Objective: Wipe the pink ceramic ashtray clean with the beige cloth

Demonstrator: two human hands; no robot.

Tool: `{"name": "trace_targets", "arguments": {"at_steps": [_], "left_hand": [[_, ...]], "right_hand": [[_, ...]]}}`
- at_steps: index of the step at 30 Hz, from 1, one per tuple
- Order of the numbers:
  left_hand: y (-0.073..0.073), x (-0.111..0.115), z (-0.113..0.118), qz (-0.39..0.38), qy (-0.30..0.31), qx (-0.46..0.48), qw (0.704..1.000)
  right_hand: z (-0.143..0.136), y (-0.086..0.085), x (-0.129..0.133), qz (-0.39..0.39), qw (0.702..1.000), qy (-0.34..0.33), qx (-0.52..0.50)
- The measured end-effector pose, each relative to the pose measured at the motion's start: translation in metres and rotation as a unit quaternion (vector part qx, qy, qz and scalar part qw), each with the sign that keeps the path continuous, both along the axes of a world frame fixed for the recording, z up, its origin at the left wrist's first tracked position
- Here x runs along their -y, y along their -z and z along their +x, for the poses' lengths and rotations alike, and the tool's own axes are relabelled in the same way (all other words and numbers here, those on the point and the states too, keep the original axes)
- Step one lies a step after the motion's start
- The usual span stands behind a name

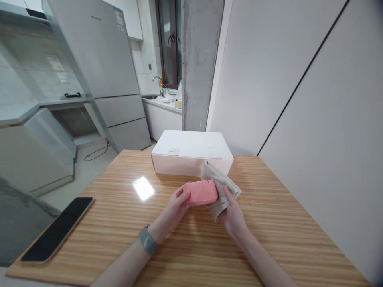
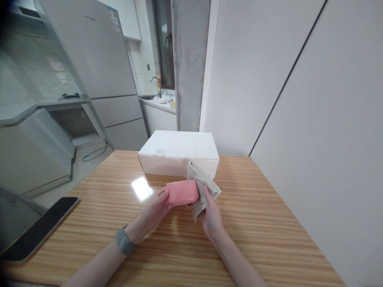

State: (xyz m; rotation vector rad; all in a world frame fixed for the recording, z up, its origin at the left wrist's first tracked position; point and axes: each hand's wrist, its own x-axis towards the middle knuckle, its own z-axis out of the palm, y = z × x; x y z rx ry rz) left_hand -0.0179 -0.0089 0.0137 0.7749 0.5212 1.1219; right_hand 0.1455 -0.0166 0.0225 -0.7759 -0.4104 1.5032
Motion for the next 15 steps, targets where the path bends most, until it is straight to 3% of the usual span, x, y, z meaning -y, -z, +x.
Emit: {"name": "trace_targets", "arguments": {"at_steps": [5,11,15], "left_hand": [[0.0022,-0.0007,-0.0018,-0.007,0.002,0.013,1.000],[0.0009,-0.0034,-0.0055,-0.024,-0.075,-0.024,0.997],[-0.0038,-0.0023,-0.0041,-0.029,-0.089,-0.040,0.995]], "right_hand": [[-0.0058,-0.0030,0.0066,-0.004,0.999,-0.030,-0.014],[-0.0087,-0.0042,0.0090,-0.016,0.999,-0.025,-0.021],[-0.0083,-0.0080,0.0101,-0.008,1.000,-0.017,-0.012]]}}
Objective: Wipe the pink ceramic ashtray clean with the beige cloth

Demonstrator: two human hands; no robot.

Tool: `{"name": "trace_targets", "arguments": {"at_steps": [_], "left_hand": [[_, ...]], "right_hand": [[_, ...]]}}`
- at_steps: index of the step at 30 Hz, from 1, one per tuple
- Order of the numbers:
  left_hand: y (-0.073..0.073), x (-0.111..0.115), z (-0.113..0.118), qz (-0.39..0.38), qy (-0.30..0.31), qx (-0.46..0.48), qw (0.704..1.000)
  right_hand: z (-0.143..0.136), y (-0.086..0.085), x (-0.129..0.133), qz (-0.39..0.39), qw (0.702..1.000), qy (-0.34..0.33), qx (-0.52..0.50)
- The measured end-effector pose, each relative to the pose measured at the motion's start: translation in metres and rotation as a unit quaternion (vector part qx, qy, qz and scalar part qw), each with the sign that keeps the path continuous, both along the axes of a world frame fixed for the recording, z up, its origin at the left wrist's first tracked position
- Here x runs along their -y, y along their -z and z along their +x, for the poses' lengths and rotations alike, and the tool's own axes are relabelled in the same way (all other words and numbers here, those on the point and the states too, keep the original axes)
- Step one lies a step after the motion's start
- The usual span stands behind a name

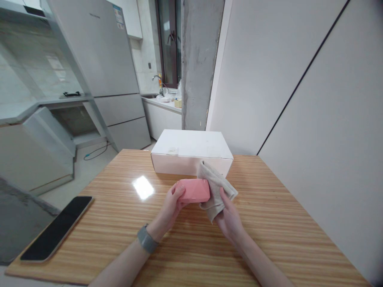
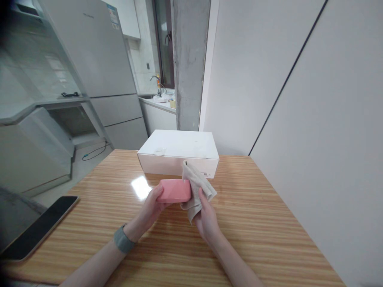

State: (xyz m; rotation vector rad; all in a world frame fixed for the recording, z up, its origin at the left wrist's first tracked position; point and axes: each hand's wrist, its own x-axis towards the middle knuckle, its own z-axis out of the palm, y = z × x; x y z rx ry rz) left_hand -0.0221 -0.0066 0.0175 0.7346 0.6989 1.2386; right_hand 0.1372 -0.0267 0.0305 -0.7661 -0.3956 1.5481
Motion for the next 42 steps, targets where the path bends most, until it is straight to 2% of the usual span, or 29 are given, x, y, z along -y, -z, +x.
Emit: {"name": "trace_targets", "arguments": {"at_steps": [3,8,10,12,18,23,29,36,42], "left_hand": [[0.001,-0.001,0.000,-0.004,-0.021,-0.012,1.000],[0.010,-0.004,-0.001,-0.005,-0.087,-0.065,0.994],[0.013,-0.004,0.000,0.001,-0.095,-0.079,0.992],[0.013,-0.003,0.001,0.005,-0.081,-0.059,0.995],[0.008,-0.004,0.000,-0.042,0.013,0.095,0.995],[0.009,-0.004,-0.004,0.006,0.056,0.057,0.997],[0.013,-0.005,-0.005,0.091,0.036,0.002,0.995],[0.007,-0.003,-0.004,0.073,0.084,0.065,0.992],[0.006,-0.003,-0.001,0.034,0.000,0.035,0.999]], "right_hand": [[-0.001,-0.002,0.001,0.001,1.000,0.007,0.001],[-0.005,-0.001,0.002,0.018,1.000,0.017,0.000],[-0.006,0.001,0.002,0.019,1.000,0.019,0.005],[-0.005,0.003,0.001,0.015,1.000,0.023,0.011],[0.001,0.009,-0.006,0.009,0.999,0.048,0.024],[0.007,0.007,-0.011,0.014,0.999,0.044,0.026],[0.007,0.002,-0.008,0.020,1.000,0.023,0.001],[0.002,-0.001,-0.003,0.038,0.999,0.006,0.000],[0.001,0.009,-0.003,0.033,0.999,0.022,0.013]]}}
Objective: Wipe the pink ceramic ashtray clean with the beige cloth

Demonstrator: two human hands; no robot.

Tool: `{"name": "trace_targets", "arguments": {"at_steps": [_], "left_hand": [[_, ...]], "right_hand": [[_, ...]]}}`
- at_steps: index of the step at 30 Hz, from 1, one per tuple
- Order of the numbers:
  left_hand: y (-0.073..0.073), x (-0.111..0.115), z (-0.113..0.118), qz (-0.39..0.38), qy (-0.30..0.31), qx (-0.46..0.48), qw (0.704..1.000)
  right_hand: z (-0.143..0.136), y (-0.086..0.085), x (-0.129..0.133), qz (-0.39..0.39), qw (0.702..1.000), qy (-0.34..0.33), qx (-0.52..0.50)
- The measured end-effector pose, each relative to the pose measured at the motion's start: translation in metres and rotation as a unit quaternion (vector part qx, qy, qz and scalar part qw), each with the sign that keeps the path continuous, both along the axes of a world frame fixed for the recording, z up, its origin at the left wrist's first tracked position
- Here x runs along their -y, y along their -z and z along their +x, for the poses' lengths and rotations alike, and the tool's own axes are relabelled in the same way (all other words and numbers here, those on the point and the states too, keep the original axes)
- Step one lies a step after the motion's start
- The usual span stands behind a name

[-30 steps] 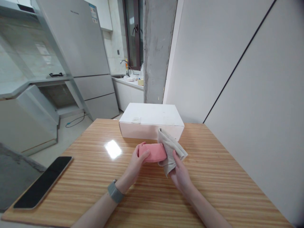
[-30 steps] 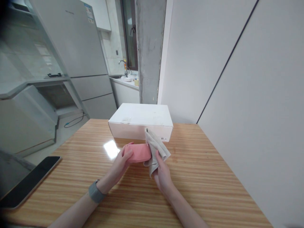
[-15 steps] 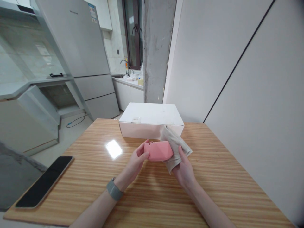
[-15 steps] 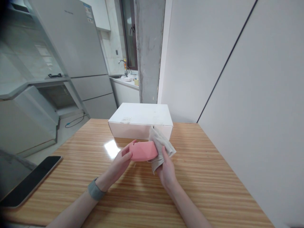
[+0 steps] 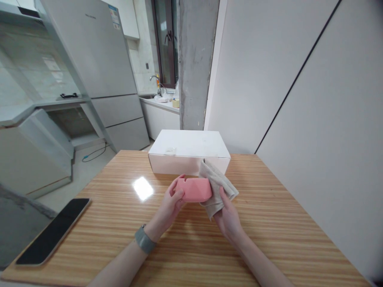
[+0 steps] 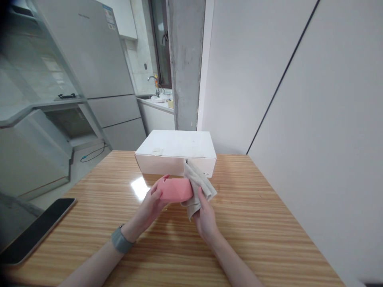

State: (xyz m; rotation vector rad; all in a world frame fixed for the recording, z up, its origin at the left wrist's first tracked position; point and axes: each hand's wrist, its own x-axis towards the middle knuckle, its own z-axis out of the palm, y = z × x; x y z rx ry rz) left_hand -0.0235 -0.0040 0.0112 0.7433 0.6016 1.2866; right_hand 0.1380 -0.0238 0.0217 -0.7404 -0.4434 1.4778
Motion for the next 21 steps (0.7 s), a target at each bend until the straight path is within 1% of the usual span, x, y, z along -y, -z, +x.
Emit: {"name": "trace_targets", "arguments": {"at_steps": [4,9,13,18,21], "left_hand": [[-0.005,0.001,0.003,-0.014,-0.028,-0.020,0.999],[-0.008,0.003,0.005,-0.012,-0.049,-0.039,0.998],[-0.005,0.003,0.004,0.006,-0.070,-0.058,0.996],[0.003,0.004,0.004,0.036,-0.103,-0.142,0.984],[0.004,0.006,0.007,0.037,-0.119,-0.172,0.977]], "right_hand": [[-0.001,0.004,0.000,-0.009,1.000,0.012,0.007],[-0.003,0.003,0.002,-0.014,1.000,0.018,0.009],[-0.006,0.005,0.002,-0.012,1.000,0.020,0.010],[-0.009,0.005,0.001,-0.021,0.999,0.023,0.008],[-0.010,0.001,0.001,-0.015,1.000,0.022,0.000]]}}
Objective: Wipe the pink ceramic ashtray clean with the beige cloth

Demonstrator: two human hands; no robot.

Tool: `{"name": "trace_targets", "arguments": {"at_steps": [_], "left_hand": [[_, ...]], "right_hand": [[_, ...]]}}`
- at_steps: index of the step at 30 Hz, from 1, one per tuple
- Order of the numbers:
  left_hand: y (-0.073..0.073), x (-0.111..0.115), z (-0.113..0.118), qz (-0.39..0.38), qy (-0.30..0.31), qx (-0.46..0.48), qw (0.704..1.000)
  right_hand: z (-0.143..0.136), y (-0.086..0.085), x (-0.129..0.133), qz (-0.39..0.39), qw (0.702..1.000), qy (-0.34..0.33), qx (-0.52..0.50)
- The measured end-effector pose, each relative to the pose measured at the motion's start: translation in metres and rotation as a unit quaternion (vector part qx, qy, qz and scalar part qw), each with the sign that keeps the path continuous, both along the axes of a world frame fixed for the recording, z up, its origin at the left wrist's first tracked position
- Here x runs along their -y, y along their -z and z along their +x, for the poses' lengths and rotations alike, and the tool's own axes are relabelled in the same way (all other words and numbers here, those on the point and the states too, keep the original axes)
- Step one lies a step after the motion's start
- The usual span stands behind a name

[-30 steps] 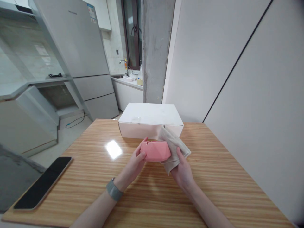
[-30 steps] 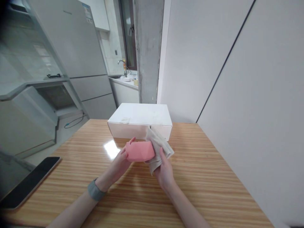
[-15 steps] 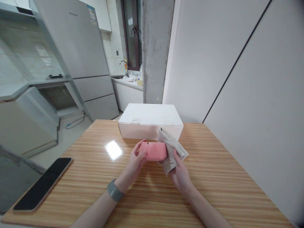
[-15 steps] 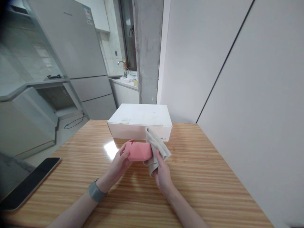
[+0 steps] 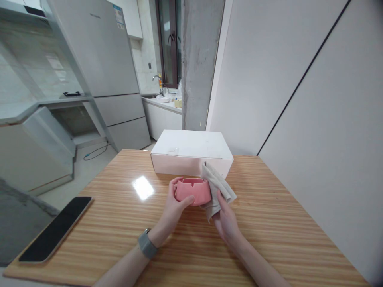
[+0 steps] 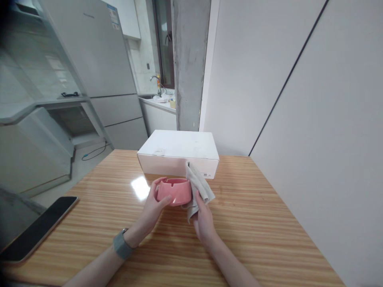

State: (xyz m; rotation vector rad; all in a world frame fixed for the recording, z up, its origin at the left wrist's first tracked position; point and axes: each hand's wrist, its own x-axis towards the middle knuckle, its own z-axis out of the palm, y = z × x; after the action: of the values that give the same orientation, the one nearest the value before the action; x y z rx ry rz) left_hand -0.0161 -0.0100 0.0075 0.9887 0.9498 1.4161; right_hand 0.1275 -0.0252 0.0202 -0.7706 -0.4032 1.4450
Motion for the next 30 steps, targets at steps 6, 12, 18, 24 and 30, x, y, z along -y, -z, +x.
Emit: {"name": "trace_targets", "arguments": {"at_steps": [6,12,18,24,30], "left_hand": [[-0.003,-0.001,0.004,-0.027,0.093,0.154,0.983],[-0.002,0.000,0.001,-0.042,0.140,0.155,0.977],[-0.006,0.004,-0.001,-0.004,0.152,0.111,0.982],[-0.014,0.007,0.000,-0.025,0.169,0.142,0.975],[-0.009,0.003,-0.001,-0.027,0.085,0.096,0.991]], "right_hand": [[0.003,-0.004,-0.003,0.013,1.000,0.016,-0.002],[0.014,-0.009,-0.008,0.009,1.000,0.015,0.004],[0.014,-0.017,-0.005,0.024,0.999,-0.034,-0.009],[0.007,-0.013,-0.001,0.019,0.999,-0.046,-0.015],[0.005,-0.009,0.001,0.009,1.000,-0.024,0.010]]}}
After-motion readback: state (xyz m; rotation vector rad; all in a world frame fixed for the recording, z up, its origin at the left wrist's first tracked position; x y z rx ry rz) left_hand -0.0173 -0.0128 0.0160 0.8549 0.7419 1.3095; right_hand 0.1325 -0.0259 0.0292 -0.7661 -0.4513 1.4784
